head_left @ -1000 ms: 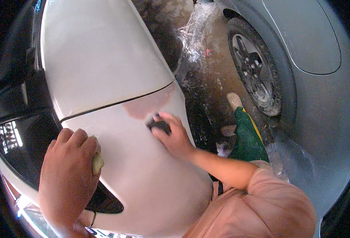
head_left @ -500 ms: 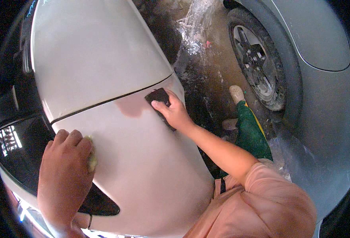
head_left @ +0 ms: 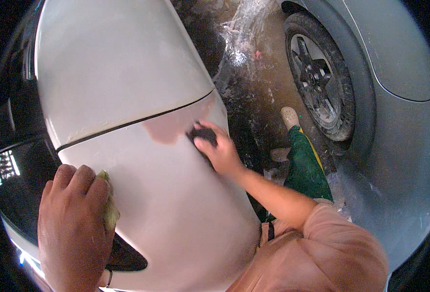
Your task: The person sands the surface of a car body near the hood edge using sandpaper and water from a bucket, then wipes the sanded area with a cloth.
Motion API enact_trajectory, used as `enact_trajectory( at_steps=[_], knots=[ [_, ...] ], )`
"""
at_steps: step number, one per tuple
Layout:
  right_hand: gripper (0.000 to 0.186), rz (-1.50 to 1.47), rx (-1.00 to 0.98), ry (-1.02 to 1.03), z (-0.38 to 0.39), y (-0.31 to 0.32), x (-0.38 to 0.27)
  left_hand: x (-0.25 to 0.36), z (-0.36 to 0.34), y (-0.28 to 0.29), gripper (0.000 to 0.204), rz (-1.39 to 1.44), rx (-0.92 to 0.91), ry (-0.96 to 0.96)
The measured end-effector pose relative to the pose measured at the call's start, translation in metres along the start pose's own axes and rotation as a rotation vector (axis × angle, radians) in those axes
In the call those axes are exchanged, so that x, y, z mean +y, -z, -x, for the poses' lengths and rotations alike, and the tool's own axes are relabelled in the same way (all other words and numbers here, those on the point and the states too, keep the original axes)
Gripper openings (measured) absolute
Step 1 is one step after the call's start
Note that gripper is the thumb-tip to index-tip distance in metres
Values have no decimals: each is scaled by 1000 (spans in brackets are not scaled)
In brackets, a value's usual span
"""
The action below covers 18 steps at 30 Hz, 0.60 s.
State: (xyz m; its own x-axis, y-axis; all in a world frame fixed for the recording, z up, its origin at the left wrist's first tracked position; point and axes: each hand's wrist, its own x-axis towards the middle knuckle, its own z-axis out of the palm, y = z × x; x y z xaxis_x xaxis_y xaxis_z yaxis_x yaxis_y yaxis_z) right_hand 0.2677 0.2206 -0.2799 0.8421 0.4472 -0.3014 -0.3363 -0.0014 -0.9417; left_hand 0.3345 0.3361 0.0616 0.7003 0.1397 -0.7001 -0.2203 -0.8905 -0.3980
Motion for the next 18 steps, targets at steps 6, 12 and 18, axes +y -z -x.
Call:
enact_trajectory(
  at_steps=[6, 12, 18],
  knots=[
    [45, -254, 7, -59, -31, -4, 5, 5, 1, 3, 32, 19, 8, -3],
    [46, -117, -3, -76, 24, 5, 8, 10, -1, 5, 30, 8, -29, 59],
    [43, -287, 6, -97, -38, 0, -8, 8, -2, 4, 24, 4, -24, 26]
  ],
)
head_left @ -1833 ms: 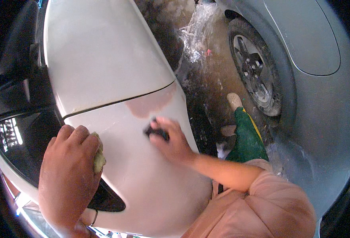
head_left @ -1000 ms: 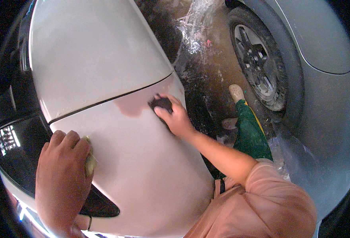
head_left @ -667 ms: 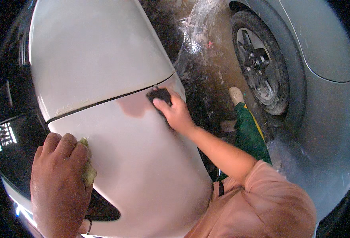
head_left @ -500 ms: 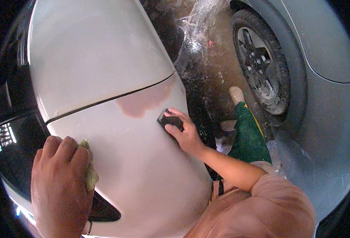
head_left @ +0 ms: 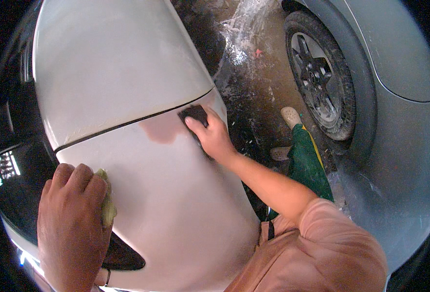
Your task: The person sands the surface of a car body near the hood edge using sandpaper and water from a bucket, then wipes the sanded area with a cloth.
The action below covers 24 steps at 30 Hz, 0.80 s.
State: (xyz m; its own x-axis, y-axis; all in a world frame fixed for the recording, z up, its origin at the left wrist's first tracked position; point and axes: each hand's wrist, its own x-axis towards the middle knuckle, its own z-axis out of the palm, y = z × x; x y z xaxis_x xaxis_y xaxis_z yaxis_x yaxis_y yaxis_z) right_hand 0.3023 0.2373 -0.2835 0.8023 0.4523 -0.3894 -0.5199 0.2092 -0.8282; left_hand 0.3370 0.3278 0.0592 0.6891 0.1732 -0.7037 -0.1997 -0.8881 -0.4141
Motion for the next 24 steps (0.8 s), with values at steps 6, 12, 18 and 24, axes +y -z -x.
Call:
enact_trajectory(
  at_steps=[6, 12, 18, 24],
  knots=[
    [44, 193, 45, 257, -9, -1, 18, 10, 11, 4, 27, -74, 24, -52],
    [31, 62, 117, -180, -72, 47, 92, 13, -5, 17, 30, -151, -194, -51],
    [37, 304, 101, 253, -17, -2, 7, 18, -24, 10, 31, -135, -224, -12],
    [39, 136, 152, -281, -56, 40, 84, 13, -34, -7, 32, -73, -73, 6]
  ],
)
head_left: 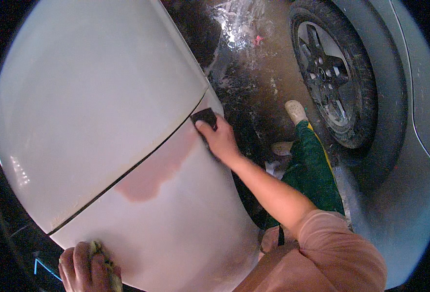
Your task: The person sands the surface of a car body near the hood edge using sandpaper and water from a bucket, then wipes the sanded area with a cloth.
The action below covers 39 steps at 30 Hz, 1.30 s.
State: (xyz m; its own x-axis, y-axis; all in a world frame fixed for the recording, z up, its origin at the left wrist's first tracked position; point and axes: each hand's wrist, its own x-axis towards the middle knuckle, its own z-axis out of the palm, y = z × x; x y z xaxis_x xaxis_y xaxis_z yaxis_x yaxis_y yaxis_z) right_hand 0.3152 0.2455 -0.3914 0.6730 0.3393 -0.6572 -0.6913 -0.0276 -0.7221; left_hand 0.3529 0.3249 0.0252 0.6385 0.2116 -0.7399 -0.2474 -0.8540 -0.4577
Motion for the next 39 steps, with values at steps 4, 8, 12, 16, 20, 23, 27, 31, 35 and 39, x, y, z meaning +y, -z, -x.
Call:
enact_trajectory(
  at_steps=[4, 8, 12, 16, 20, 23, 27, 31, 35, 39],
  knots=[
    [37, 78, -56, 289, 49, -12, -54, 3, -5, 28, 32, -43, -162, 0],
    [38, 49, -196, 521, 61, -7, -54, 3, -14, 26, 32, -83, -84, -19],
    [40, -58, -50, 30, -27, 9, 34, 3, -22, 17, 31, -115, -76, -47],
    [38, -8, -84, 18, -16, 11, -4, 8, -23, 24, 28, -96, -163, 2],
    [41, 68, -196, 420, 42, 3, -18, 3, -27, 18, 22, -43, -88, 20],
    [40, -30, -55, 174, -9, 1, 34, -1, -34, 11, 19, -80, -46, 3],
    [45, -59, -54, -132, -99, 23, 62, 5, -43, 11, 16, -88, -36, -29],
    [41, 181, -38, 131, -2, -3, 38, 10, -37, 19, 15, -83, -89, 18],
    [38, 8, 2, 114, -3, 3, 32, 0, -32, 13, 19, -90, -109, 16],
    [39, -42, 72, -70, -127, 22, 96, -2, -39, 14, 22, -106, -96, 12]
  ],
)
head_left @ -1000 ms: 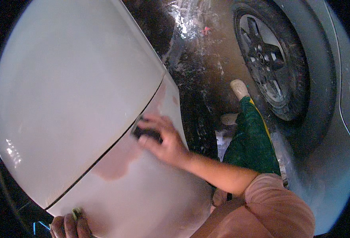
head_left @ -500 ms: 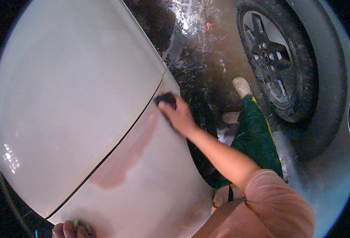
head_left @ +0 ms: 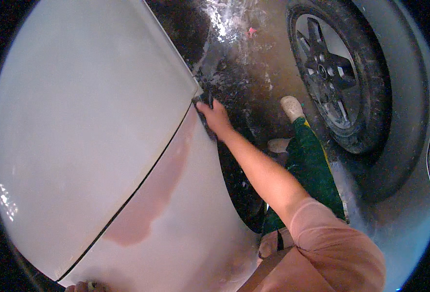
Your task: The person sands the surface of a car body near the hood edge using sandpaper and water from a bucket, then wipes the sanded area with a cloth.
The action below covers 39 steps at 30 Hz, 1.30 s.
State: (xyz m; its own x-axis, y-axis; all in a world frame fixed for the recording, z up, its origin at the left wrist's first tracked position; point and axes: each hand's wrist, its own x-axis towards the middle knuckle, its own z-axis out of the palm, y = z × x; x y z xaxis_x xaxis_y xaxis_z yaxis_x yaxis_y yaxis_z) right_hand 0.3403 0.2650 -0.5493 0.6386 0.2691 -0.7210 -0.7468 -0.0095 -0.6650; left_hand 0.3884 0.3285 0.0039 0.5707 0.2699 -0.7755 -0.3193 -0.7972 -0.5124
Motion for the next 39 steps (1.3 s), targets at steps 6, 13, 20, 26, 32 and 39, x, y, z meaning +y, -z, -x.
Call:
enact_trajectory(
  at_steps=[6, 13, 20, 26, 32, 39],
  knots=[
    [45, 186, -126, -20, 105, -9, -60, -4, 18, -3, 26, 47, -96, 24],
    [36, 129, 104, -98, -23, -10, 27, -17, -10, 1, 25, 60, -51, -55],
    [39, 37, -41, 47, 89, -10, -7, -18, 2, -8, 24, 81, -58, -62],
    [51, -42, -162, -226, -16, 2, -1, -22, 1, 1, 28, 118, -29, -100],
    [55, -5, -186, -27, 94, 14, 3, -21, -15, -3, 23, 166, 29, -135],
    [47, 47, -150, -107, -1, 7, -2, -16, -24, 7, 15, 130, 61, -110]
  ],
)
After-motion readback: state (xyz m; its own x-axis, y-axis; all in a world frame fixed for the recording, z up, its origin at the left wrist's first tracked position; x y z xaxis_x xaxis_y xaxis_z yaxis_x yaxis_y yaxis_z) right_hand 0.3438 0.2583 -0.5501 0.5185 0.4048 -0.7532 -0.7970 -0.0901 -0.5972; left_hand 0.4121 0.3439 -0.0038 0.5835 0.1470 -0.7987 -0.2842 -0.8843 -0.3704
